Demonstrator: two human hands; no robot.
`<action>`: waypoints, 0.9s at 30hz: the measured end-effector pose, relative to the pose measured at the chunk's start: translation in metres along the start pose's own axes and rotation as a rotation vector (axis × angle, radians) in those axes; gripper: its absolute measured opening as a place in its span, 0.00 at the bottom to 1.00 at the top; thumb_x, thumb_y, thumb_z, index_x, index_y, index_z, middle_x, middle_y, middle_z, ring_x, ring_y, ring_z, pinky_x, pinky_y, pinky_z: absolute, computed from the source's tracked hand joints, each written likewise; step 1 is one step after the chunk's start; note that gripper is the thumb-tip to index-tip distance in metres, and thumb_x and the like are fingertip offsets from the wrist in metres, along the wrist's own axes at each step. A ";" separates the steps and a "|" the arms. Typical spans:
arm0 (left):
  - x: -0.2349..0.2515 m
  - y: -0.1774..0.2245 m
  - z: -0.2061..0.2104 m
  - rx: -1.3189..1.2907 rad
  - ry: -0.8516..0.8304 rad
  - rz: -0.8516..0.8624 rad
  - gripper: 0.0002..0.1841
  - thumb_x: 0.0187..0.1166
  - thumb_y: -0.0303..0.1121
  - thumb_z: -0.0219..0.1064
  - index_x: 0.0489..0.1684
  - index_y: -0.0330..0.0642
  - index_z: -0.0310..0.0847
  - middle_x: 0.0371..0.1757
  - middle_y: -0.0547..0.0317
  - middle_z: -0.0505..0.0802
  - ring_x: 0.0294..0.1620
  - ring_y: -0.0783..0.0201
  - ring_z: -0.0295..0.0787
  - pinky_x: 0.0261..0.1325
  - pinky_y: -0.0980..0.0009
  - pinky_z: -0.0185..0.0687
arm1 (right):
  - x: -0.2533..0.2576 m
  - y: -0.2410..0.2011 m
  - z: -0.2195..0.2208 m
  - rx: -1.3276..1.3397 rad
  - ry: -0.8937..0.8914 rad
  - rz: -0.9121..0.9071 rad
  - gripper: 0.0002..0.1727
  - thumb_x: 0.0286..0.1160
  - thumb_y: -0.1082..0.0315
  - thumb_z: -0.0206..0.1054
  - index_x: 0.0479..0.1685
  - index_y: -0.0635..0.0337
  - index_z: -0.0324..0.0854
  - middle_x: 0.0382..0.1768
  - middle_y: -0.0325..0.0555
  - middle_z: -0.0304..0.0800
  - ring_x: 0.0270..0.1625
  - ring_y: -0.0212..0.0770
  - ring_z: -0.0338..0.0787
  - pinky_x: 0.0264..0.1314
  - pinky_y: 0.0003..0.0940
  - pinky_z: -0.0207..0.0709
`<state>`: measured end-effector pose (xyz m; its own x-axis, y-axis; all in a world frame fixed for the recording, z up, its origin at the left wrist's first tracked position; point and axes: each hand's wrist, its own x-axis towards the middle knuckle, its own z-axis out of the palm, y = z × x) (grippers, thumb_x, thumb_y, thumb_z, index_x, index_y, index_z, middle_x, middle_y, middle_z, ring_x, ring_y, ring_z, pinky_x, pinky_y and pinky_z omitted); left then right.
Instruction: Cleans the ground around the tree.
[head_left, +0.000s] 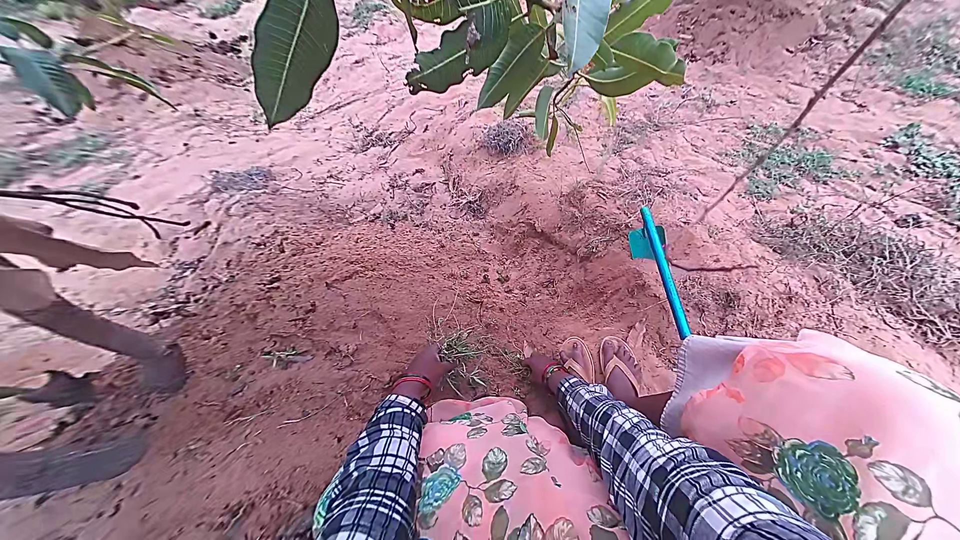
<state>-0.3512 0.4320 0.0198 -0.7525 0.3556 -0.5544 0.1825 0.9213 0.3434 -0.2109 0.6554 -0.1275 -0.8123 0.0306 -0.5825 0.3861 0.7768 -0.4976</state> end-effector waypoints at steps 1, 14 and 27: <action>-0.002 0.002 -0.001 -0.007 -0.003 -0.001 0.37 0.77 0.41 0.76 0.83 0.32 0.68 0.75 0.30 0.82 0.80 0.38 0.77 0.84 0.40 0.67 | -0.003 -0.003 -0.005 0.005 0.036 0.005 0.31 0.69 0.74 0.71 0.79 0.55 0.80 0.78 0.68 0.75 0.77 0.67 0.80 0.74 0.68 0.75; 0.009 -0.007 0.007 -0.159 0.096 0.135 0.38 0.71 0.30 0.79 0.83 0.29 0.68 0.74 0.28 0.83 0.77 0.35 0.79 0.81 0.38 0.69 | -0.006 0.007 -0.072 0.321 0.340 0.245 0.26 0.76 0.70 0.73 0.74 0.67 0.80 0.68 0.72 0.85 0.74 0.69 0.83 0.78 0.66 0.71; 0.005 -0.002 0.000 -0.175 0.068 0.117 0.40 0.75 0.31 0.77 0.88 0.33 0.62 0.77 0.31 0.81 0.81 0.37 0.77 0.84 0.40 0.67 | -0.008 -0.096 -0.017 0.035 -0.059 -0.208 0.29 0.67 0.73 0.74 0.72 0.68 0.81 0.66 0.70 0.85 0.72 0.68 0.83 0.76 0.67 0.72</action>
<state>-0.3553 0.4314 0.0163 -0.7745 0.4419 -0.4526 0.1633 0.8309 0.5319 -0.2490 0.5917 -0.0643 -0.8493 -0.1664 -0.5009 0.2280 0.7403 -0.6324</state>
